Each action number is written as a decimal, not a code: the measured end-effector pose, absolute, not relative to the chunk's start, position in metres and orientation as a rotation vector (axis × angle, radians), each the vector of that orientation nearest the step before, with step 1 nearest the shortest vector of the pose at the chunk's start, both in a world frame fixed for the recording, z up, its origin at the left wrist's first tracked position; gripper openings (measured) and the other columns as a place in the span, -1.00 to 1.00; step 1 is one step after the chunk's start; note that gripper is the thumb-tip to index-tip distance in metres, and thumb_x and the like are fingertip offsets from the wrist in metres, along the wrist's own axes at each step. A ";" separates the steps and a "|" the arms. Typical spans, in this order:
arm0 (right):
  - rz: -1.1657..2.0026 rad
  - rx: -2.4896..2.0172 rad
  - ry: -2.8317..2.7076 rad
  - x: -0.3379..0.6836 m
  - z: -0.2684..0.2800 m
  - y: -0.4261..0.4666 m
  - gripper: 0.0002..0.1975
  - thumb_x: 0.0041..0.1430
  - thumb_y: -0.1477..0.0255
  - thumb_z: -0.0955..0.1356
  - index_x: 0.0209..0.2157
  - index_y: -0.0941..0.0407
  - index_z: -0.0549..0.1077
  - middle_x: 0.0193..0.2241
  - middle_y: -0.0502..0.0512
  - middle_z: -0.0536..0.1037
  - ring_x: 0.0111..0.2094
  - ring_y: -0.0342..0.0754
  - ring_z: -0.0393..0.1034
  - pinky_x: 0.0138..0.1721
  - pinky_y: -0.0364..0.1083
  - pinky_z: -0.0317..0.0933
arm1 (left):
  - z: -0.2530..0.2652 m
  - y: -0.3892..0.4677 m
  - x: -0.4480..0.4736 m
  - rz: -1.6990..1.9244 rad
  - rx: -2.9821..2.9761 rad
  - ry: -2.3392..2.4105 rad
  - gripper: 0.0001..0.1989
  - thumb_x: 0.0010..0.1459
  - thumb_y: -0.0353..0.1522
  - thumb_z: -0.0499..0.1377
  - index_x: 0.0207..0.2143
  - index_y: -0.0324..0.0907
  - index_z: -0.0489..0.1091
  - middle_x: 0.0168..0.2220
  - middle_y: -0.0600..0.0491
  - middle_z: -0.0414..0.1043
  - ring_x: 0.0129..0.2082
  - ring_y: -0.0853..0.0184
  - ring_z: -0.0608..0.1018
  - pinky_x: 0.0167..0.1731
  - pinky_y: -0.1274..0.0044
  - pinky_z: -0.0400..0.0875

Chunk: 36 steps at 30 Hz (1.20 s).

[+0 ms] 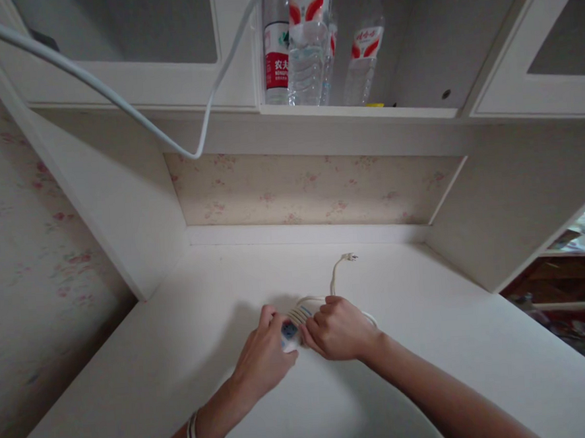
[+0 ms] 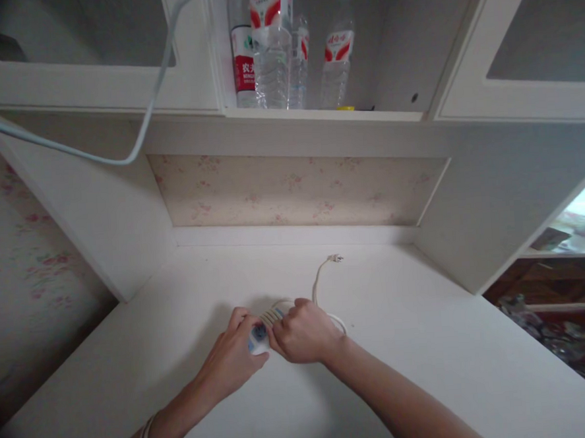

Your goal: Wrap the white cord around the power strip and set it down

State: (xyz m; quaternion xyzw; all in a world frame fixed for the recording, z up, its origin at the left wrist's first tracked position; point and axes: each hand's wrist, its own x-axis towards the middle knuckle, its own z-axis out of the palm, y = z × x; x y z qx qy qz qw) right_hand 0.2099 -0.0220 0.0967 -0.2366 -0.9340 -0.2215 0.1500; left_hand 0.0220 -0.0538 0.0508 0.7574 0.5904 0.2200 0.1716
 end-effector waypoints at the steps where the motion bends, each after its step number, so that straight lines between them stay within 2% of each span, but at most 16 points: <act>1: -0.623 -0.746 -2.722 0.211 0.099 -0.022 -0.70 0.24 0.41 0.20 -0.56 0.14 0.37 -0.67 0.05 0.49 -0.66 -0.13 0.30 -0.50 -0.08 -0.05 | 0.050 -0.051 0.020 0.640 2.101 1.724 -0.64 -0.05 -0.38 0.23 -0.15 -0.08 0.28 0.02 0.04 0.19 -0.28 0.38 0.51 -0.24 0.55 0.36; 6: -0.532 -1.022 -2.834 0.209 0.103 -0.034 -0.71 0.25 0.42 0.21 -0.51 0.15 0.42 -0.59 0.13 0.54 -0.59 -0.04 0.42 -0.51 -0.09 0.01 | 0.042 -0.043 0.014 0.764 2.043 1.844 -0.44 -0.09 -0.40 0.23 0.01 -0.07 0.21 0.15 -0.02 0.07 -0.25 0.33 0.53 -0.24 0.52 0.40; 11: -0.372 -1.176 -2.962 0.201 0.106 -0.047 -0.84 0.19 0.38 0.29 -0.38 0.17 0.44 -0.49 0.17 0.58 -0.50 0.03 0.49 -0.49 -0.10 0.11 | 0.034 -0.036 0.009 0.741 2.138 1.769 -0.62 -0.07 -0.45 0.20 -0.13 -0.12 0.34 0.07 -0.04 0.20 -0.28 0.31 0.54 -0.21 0.49 0.42; 16: -0.234 -1.304 -2.980 0.201 0.113 -0.054 -0.88 0.15 0.46 0.29 -0.33 0.17 0.46 -0.44 0.22 0.59 -0.42 0.05 0.51 -0.45 -0.10 0.17 | 0.033 -0.033 0.003 0.712 2.294 1.776 -0.50 -0.05 -0.52 0.17 0.01 -0.14 0.32 0.03 -0.08 0.37 -0.06 0.18 0.48 -0.04 0.41 0.34; 20: 0.051 -1.299 -3.012 0.202 0.119 -0.059 -0.84 0.12 0.41 0.29 -0.34 0.16 0.49 -0.45 0.22 0.59 -0.43 0.05 0.51 -0.50 -0.12 0.11 | 0.035 -0.038 0.001 0.535 2.434 1.817 -0.49 -0.01 -0.47 0.17 0.05 -0.11 0.31 -0.17 -0.05 0.51 -0.17 0.14 0.52 -0.09 0.33 0.33; 23: 0.142 -1.286 -2.990 0.204 0.125 -0.061 -0.81 0.16 0.38 0.28 -0.40 0.14 0.50 -0.48 0.18 0.59 -0.45 0.01 0.51 -0.51 -0.13 0.06 | 0.034 -0.042 0.000 0.522 2.504 1.834 -0.51 0.02 -0.45 0.16 0.05 -0.09 0.31 -0.14 -0.04 0.48 -0.17 0.15 0.51 -0.11 0.36 0.34; 27: 0.024 -1.316 -2.884 0.206 0.138 -0.057 -0.70 0.23 0.27 0.26 -0.44 0.14 0.49 -0.52 0.15 0.57 -0.49 -0.02 0.48 -0.52 -0.13 0.01 | 0.032 -0.039 -0.004 0.577 2.519 1.823 -0.41 0.03 -0.50 0.12 0.15 -0.09 0.20 -0.03 -0.02 0.43 -0.14 0.19 0.50 -0.14 0.42 0.37; 30: -0.162 -1.331 -2.776 0.203 0.151 -0.051 -0.57 0.30 0.21 0.17 -0.47 0.13 0.49 -0.52 0.15 0.57 -0.51 -0.04 0.46 -0.51 -0.11 0.00 | 0.032 -0.037 -0.003 0.582 2.516 1.773 -0.38 0.03 -0.51 0.10 0.18 -0.09 0.17 -0.02 -0.02 0.43 -0.16 0.18 0.50 -0.18 0.40 0.40; 36: -0.419 -1.250 -2.590 0.184 0.161 -0.028 -0.44 0.34 0.25 0.09 -0.53 0.16 0.53 -0.56 0.17 0.57 -0.51 -0.06 0.42 -0.43 -0.11 0.02 | 0.040 -0.055 0.018 0.596 2.571 1.460 -0.45 -0.02 -0.50 0.15 0.08 -0.11 0.26 -0.01 -0.04 0.41 -0.06 0.15 0.46 0.01 0.33 0.32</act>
